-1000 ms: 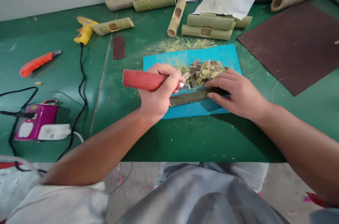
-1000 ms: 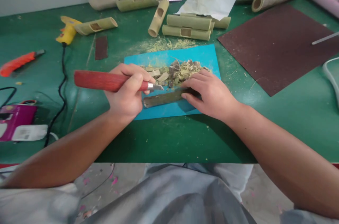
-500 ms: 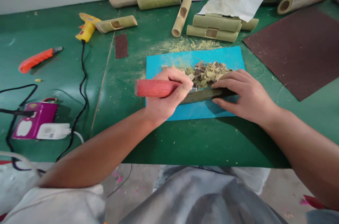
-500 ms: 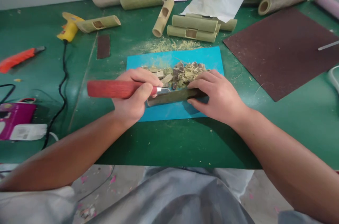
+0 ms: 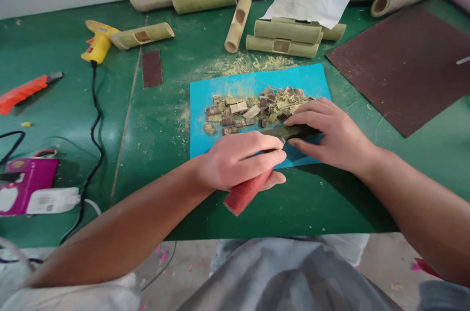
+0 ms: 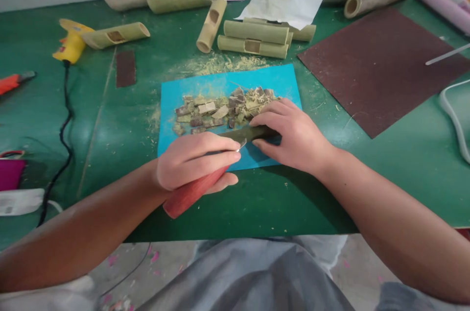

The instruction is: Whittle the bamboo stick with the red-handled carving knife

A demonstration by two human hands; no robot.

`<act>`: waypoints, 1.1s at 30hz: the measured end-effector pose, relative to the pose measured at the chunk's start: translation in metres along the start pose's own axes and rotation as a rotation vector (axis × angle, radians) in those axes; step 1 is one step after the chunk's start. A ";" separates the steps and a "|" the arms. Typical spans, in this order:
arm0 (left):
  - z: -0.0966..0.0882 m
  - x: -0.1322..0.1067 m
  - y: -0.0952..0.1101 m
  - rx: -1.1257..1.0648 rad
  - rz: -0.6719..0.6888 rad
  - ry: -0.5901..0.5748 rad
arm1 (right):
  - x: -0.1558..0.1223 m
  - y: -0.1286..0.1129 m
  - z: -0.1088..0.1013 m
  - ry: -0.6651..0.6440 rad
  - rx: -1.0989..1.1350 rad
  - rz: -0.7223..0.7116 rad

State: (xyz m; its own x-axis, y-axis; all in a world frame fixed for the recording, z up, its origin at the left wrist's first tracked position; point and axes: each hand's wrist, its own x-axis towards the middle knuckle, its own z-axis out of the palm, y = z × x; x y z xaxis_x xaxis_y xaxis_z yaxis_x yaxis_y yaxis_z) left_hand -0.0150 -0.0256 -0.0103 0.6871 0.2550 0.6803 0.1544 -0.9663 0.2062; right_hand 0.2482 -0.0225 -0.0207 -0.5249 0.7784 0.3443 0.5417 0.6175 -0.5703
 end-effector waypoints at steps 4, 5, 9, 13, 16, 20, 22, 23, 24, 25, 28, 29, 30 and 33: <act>0.004 0.003 0.000 0.044 0.040 -0.022 | 0.001 0.002 0.004 0.029 0.014 -0.046; 0.004 0.003 0.000 0.053 0.040 -0.031 | 0.001 0.002 0.005 0.036 0.022 -0.054; 0.005 0.003 0.000 0.068 0.036 -0.050 | 0.003 0.002 0.008 0.043 0.048 -0.049; 0.005 0.001 0.000 0.059 0.021 -0.033 | 0.003 0.003 0.010 0.045 0.059 -0.041; 0.005 0.001 0.000 0.059 0.024 -0.033 | 0.003 0.003 0.011 0.043 0.062 -0.037; 0.004 0.004 -0.001 0.060 0.054 -0.051 | 0.004 0.004 0.012 0.037 0.037 -0.028; 0.004 0.005 -0.002 0.062 0.066 -0.039 | 0.005 0.005 0.013 0.032 0.027 -0.022; 0.004 0.005 -0.002 0.067 0.066 -0.029 | 0.005 0.005 0.013 0.028 0.026 -0.019; 0.005 0.005 -0.003 0.074 0.066 -0.015 | 0.006 0.005 0.013 0.024 0.028 -0.013; 0.005 0.005 -0.003 0.080 0.065 -0.002 | 0.006 0.005 0.013 0.021 0.032 -0.007; 0.005 0.005 -0.005 0.080 0.069 0.005 | 0.006 0.006 0.013 0.008 0.045 0.009; 0.005 0.006 -0.005 0.072 0.074 -0.003 | 0.006 0.006 0.013 0.003 0.050 0.010; 0.004 0.006 -0.005 0.064 0.078 -0.011 | 0.006 0.006 0.013 -0.001 0.054 0.011; 0.001 0.006 -0.002 0.051 0.078 -0.026 | 0.005 0.005 0.013 0.007 0.041 0.009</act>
State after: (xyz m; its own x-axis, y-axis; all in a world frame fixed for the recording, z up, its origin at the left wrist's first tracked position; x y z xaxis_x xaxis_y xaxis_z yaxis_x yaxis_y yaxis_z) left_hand -0.0105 -0.0224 -0.0072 0.7169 0.1783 0.6740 0.1352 -0.9839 0.1165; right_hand 0.2395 -0.0167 -0.0313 -0.5155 0.7849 0.3437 0.5190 0.6052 -0.6037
